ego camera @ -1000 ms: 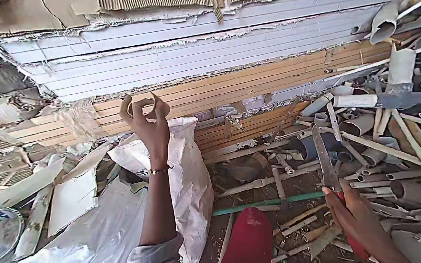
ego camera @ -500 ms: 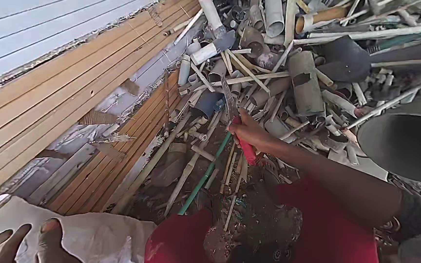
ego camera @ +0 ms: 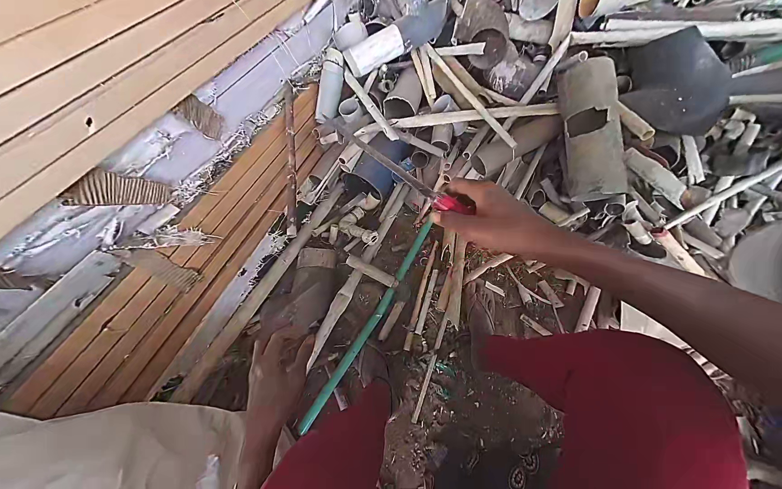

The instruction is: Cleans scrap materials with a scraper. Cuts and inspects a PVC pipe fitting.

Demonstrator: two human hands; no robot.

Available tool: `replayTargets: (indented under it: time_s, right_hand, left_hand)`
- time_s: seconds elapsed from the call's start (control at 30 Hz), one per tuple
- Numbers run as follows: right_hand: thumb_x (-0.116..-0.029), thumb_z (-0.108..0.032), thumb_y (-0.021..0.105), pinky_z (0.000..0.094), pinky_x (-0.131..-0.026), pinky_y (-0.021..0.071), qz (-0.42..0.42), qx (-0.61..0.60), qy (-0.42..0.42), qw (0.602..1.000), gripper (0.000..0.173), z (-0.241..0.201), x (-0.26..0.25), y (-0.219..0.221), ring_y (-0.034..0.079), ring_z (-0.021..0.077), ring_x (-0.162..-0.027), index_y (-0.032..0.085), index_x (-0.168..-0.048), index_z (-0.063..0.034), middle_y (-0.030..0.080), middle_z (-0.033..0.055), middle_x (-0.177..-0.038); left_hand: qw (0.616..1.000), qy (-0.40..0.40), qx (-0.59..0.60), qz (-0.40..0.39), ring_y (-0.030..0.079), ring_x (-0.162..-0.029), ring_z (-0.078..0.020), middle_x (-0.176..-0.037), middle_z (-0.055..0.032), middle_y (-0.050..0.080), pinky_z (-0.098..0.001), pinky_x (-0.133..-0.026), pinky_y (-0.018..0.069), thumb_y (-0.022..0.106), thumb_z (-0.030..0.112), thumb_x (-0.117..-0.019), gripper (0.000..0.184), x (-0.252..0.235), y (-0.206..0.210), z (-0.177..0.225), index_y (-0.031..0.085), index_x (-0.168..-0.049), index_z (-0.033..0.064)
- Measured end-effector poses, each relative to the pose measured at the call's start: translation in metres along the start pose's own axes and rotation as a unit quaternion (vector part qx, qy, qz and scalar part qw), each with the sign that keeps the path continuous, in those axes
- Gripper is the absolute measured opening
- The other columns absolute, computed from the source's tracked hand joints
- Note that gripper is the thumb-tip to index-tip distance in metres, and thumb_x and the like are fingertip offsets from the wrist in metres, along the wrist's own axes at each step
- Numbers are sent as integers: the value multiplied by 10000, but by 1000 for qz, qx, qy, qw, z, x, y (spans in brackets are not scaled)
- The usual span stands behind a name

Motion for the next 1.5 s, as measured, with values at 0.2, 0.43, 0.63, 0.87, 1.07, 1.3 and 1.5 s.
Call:
replayTargets:
  time_s: [0.2, 0.43, 0.63, 0.87, 1.07, 1.3, 1.5]
  right_hand:
    - [-1083, -256, 533, 230, -469, 429, -106, -135, 296, 940, 244, 159, -49, 70, 449, 85, -494, 518, -1216, -52, 462, 6, -712]
    - [-1073, -322, 557, 276, -536, 505, -192, -70, 301, 932, 453, 246, -40, 155, 555, 109, -552, 482, -1457, -94, 597, 69, -818]
    - [-1049, -339, 561, 391, -643, 505, -163, 33, 193, 967, 399, 274, -18, 161, 586, 173, -664, 606, -1321, -50, 633, 88, -817]
    - [-1054, -406, 483, 249, -482, 492, 7, -57, 195, 979, 412, 266, -28, 144, 541, 54, -509, 579, -1291, -83, 564, -25, -707]
    - [-1056, -422, 495, 314, -543, 503, -34, -25, 46, 998, 451, 241, -38, 164, 564, 108, -571, 627, -1258, -42, 608, 25, -719]
    - [-1102, -380, 404, 601, -874, 530, -332, 140, 76, 930, 477, 246, -27, 208, 669, 447, -1067, 517, -1418, -41, 665, 250, -1155]
    - [-1098, -378, 393, 573, -818, 536, -310, 142, 119, 932, 439, 262, -30, 222, 687, 416, -959, 541, -1357, -55, 680, 217, -992]
  left_hand:
    - [958, -173, 114, -200, 681, -1084, -246, -1284, -152, 646, -458, -915, 578, 616, 209, -1027, 299, -59, 85, -45, 645, -1264, 29]
    - [856, -347, 315, -217, 634, -1144, -289, -1438, -164, 532, -452, -904, 559, 503, 418, -1066, 613, -115, 219, -80, 277, -1581, 172]
    - [776, -463, 425, -64, 489, -1369, -303, -1552, -124, 432, -518, -1061, 470, 517, 525, -1034, 665, -152, 252, -65, 341, -1566, 167]
    - [733, -304, 604, 74, 684, -972, -187, -906, 17, 679, -495, -940, 549, 348, 451, -1094, 384, -134, 179, 12, 619, -977, 206]
    - [716, -213, 642, 171, 557, -552, -82, -595, 91, 503, -316, -662, 562, 336, 373, -1090, 391, -137, 163, -4, 599, -839, 231]
    - [806, -94, 546, 210, 555, -495, -62, -525, 74, 521, -242, -558, 519, 426, 127, -953, 265, -102, 196, -76, 528, -719, 200]
    - [898, -7, 431, 83, 673, -725, -46, -768, 99, 693, -255, -711, 585, 794, 206, -855, 145, -76, 203, -87, 664, -810, 252]
Point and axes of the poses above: each hand's wrist, its own x-axis away from the middle knuckle, its own y-axis out of the palm, z = x × y, the point moved 2 cm from there along -x, towards the middle knuckle
